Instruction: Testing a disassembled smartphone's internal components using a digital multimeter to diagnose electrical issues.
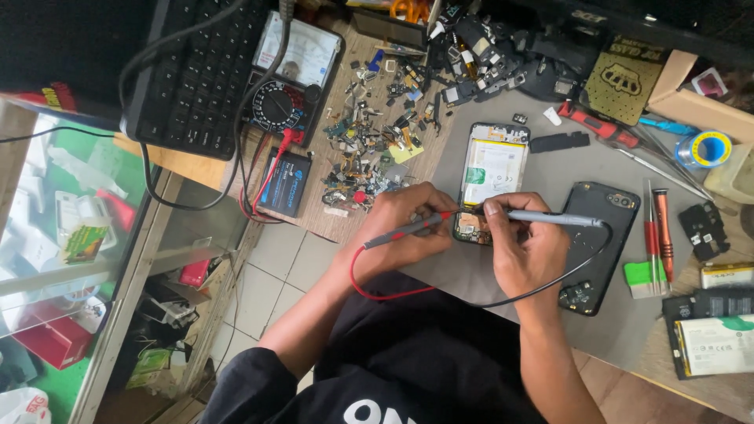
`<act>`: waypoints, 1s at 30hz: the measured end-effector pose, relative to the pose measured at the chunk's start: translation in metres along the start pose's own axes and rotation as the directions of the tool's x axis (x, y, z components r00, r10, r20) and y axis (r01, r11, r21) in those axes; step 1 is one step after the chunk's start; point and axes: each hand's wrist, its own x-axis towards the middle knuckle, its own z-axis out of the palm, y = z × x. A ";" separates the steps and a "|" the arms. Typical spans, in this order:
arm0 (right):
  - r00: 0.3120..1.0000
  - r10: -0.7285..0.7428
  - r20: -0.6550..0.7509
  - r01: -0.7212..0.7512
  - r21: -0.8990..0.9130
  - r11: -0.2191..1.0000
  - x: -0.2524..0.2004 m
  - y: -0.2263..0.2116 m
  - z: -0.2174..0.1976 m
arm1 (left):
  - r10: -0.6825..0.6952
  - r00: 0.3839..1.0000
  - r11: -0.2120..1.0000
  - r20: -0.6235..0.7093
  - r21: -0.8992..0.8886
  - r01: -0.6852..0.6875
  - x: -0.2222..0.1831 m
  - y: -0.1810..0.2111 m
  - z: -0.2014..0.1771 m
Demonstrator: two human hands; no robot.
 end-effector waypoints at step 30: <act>0.935 -0.317 -0.161 0.356 0.421 0.835 -0.006 -0.015 -0.003 | -0.008 0.996 0.994 0.085 0.110 -0.001 -0.010 0.010 -0.010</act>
